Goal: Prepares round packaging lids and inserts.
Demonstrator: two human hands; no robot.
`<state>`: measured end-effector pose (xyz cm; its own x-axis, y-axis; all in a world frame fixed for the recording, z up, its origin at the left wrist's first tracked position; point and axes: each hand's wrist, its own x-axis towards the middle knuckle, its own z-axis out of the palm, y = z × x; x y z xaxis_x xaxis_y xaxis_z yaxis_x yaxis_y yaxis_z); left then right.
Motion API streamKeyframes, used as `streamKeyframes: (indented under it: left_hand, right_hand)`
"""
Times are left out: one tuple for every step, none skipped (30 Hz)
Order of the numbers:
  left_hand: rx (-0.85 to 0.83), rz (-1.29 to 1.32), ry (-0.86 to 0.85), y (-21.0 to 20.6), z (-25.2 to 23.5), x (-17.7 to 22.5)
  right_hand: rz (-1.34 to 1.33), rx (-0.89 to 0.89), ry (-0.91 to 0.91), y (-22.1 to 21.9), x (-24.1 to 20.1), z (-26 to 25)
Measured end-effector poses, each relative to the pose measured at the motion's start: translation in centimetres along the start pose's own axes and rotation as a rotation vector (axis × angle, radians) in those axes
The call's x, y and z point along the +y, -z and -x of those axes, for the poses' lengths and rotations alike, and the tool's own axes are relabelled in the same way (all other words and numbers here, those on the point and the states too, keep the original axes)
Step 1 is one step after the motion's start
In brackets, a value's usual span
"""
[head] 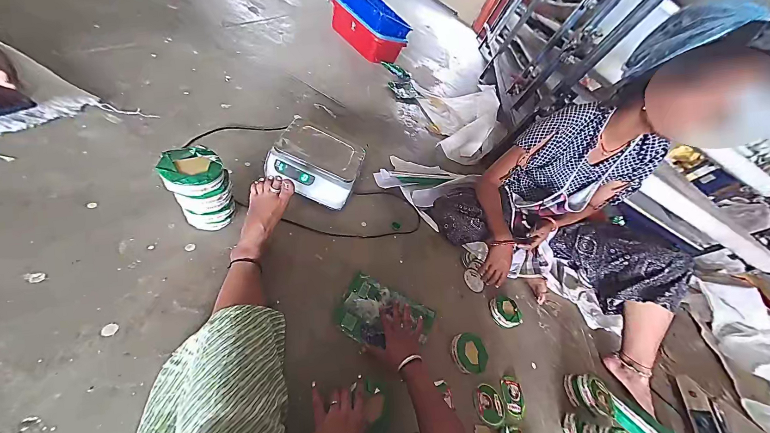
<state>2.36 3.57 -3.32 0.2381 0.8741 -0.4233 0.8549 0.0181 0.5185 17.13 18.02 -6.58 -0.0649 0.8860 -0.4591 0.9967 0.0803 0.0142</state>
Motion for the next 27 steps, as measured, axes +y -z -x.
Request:
streamKeyframes:
  left_hand:
    - [-0.005,0.008,0.02,0.4,-0.2,-0.1]
    - [-0.024,0.016,0.037,0.7,-0.3,-0.1]
    - [-0.038,0.02,0.048,0.8,-0.4,-0.1]
    - [-0.044,0.025,0.053,0.8,-0.5,-0.1]
    - [-0.049,0.028,0.059,0.8,-0.6,-0.1]
    - [-0.056,0.029,0.064,0.8,-0.7,-0.2]
    - [-0.058,0.029,0.067,0.7,-0.8,-0.2]
    - [-0.059,0.029,0.067,0.7,-0.8,-0.3]
    - [-0.073,0.033,0.067,0.8,-0.9,-0.4]
    - [-0.083,0.045,0.062,0.9,-1.0,-0.5]
    - [-0.096,0.065,0.054,1.2,-1.0,-0.7]
    - [-0.099,0.097,0.044,1.7,-0.8,-0.8]
    - [-0.091,0.137,0.041,2.6,-0.5,-0.8]
    - [-0.1,0.18,0.054,4.3,0.1,-0.4]
    - [-0.11,0.235,0.083,6.6,0.9,0.4]
    - [-0.113,0.284,0.105,8.1,1.4,1.0]
    - [-0.111,0.314,0.115,8.8,1.7,1.3]
    - [-0.116,0.325,0.114,9.3,2.0,1.5]
    - [-0.127,0.32,0.105,9.6,2.3,1.6]
    - [-0.141,0.307,0.096,9.8,2.5,1.8]
    - [-0.16,0.299,0.094,10.1,2.8,2.0]
    - [-0.164,0.296,0.095,10.1,2.9,2.0]
    - [-0.155,0.3,0.096,10.0,2.9,1.9]
    - [-0.147,0.307,0.097,10.0,3.0,1.9]
    - [-0.146,0.317,0.096,10.3,3.2,2.0]
    - [-0.153,0.32,0.093,10.7,3.5,2.2]
    - [-0.166,0.324,0.089,11.3,3.9,2.4]
  right_hand:
    - [-0.013,0.04,0.005,-0.6,-0.1,0.1]
    - [-0.032,0.094,0.009,-1.2,-0.1,0.3]
    - [-0.06,0.141,0.011,-1.8,-0.1,0.7]
    - [-0.096,0.21,0.015,-2.2,-0.1,1.3]
    - [-0.155,0.33,0.031,-2.8,0.0,1.8]
    - [-0.226,0.479,0.048,-3.3,0.1,2.2]
    - [-0.303,0.614,0.05,-3.6,0.3,2.6]
    - [-0.376,0.69,0.019,-3.5,0.4,3.2]
    - [-0.445,0.725,-0.032,-3.3,0.5,3.9]
    - [-0.503,0.715,-0.08,-3.0,0.7,4.8]
    - [-0.546,0.652,-0.117,-2.6,0.8,6.1]
    - [-0.546,0.547,-0.154,-2.3,0.8,7.7]
    - [-0.51,0.446,-0.176,-2.3,0.6,9.4]
    - [-0.448,0.387,-0.178,-2.6,0.3,10.9]
    - [-0.389,0.367,-0.164,-3.3,-0.1,12.2]
    - [-0.327,0.373,-0.145,-4.0,-0.4,13.2]
    - [-0.27,0.378,-0.132,-4.5,-0.8,13.9]
    - [-0.237,0.365,-0.132,-4.5,-1.3,14.3]
    - [-0.21,0.35,-0.142,-4.3,-1.7,14.4]
    - [-0.178,0.33,-0.157,-4.0,-2.1,14.5]
    - [-0.144,0.305,-0.175,-4.0,-2.4,14.6]
    - [-0.111,0.289,-0.189,-4.1,-2.7,14.8]
    - [-0.088,0.294,-0.191,-4.4,-3.0,15.2]
    - [-0.083,0.286,-0.191,-4.9,-3.3,16.0]
    - [-0.081,0.26,-0.189,-5.4,-3.7,17.0]
    - [-0.075,0.228,-0.186,-5.7,-4.2,18.2]
    - [-0.064,0.207,-0.18,-5.9,-4.7,19.2]
